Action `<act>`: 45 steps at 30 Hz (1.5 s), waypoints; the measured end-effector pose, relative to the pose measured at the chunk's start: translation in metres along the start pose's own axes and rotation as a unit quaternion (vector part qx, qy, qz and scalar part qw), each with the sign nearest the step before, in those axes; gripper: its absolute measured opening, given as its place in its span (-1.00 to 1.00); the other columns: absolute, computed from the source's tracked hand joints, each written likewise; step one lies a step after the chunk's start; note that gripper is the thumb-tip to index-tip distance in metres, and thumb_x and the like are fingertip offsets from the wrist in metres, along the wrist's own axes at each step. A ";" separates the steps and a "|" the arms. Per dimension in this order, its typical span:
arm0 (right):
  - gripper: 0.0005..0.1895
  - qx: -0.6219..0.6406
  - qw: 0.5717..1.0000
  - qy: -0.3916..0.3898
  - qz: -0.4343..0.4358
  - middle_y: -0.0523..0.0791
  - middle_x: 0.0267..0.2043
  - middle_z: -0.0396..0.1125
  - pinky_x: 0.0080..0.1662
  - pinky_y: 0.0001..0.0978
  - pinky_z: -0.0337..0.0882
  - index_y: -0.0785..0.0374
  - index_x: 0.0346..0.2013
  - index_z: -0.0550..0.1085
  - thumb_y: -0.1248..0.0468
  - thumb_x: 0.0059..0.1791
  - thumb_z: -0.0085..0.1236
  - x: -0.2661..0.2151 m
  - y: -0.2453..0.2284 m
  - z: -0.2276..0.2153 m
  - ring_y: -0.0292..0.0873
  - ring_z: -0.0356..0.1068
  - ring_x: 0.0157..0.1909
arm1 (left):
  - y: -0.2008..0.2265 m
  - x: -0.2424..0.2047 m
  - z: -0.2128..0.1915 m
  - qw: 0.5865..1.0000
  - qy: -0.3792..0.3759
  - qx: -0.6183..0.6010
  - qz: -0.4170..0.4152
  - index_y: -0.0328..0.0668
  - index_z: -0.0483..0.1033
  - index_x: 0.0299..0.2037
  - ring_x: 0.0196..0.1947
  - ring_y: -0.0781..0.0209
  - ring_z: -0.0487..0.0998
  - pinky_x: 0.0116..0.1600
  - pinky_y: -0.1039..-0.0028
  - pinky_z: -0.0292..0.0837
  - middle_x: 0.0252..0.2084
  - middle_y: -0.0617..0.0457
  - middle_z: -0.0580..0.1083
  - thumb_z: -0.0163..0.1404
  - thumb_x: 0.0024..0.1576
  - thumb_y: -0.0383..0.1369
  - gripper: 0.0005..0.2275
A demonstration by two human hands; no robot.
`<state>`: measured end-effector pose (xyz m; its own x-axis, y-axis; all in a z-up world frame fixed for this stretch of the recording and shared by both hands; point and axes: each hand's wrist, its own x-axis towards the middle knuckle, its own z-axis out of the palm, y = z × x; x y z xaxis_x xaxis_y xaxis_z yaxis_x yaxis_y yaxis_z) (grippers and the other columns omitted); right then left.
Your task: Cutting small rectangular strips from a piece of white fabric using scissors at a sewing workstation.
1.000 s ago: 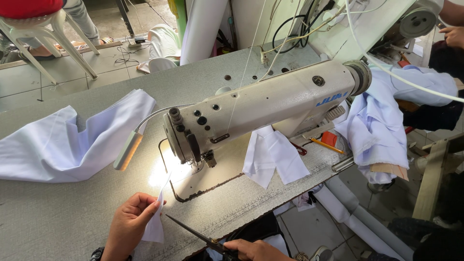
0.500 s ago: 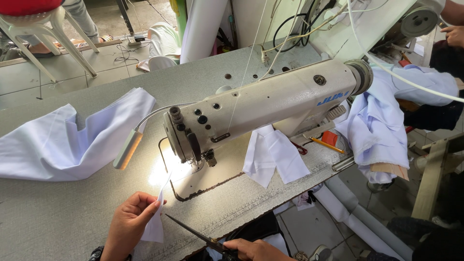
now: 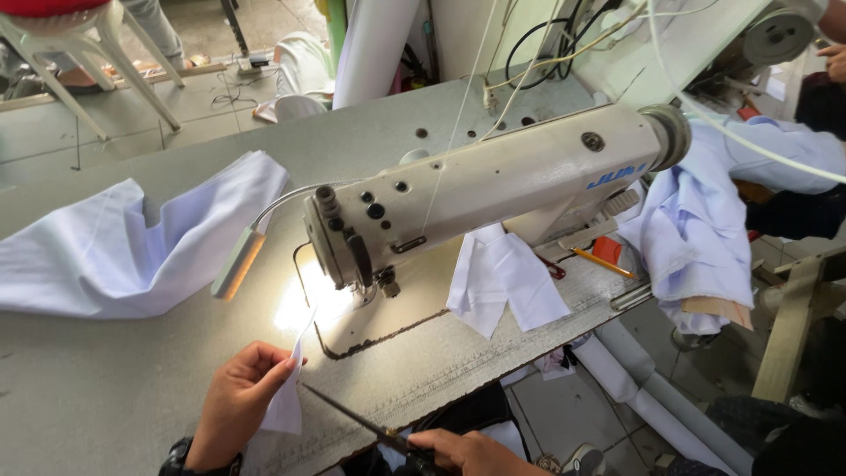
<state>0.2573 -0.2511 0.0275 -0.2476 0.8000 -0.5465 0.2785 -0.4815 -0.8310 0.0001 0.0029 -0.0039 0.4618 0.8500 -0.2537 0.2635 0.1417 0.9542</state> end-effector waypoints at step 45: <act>-0.16 -0.015 0.998 0.024 0.048 -0.25 -0.18 0.60 -0.06 -0.56 0.42 0.04 0.33 0.40 0.24 -0.23 0.53 0.017 -0.047 -0.009 -0.40 0.44 -0.18 | -0.007 0.003 -0.013 0.991 -0.087 -0.093 0.037 -0.13 0.52 -0.36 -0.39 0.49 0.48 -0.26 0.69 0.39 -0.40 0.18 0.54 0.23 0.13 -0.43 -0.88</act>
<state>0.2488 -0.2119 0.0584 -0.1744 0.7670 -0.6174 0.3273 -0.5462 -0.7710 -0.0115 0.0112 -0.0097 0.6171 0.7634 -0.1908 0.0699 0.1884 0.9796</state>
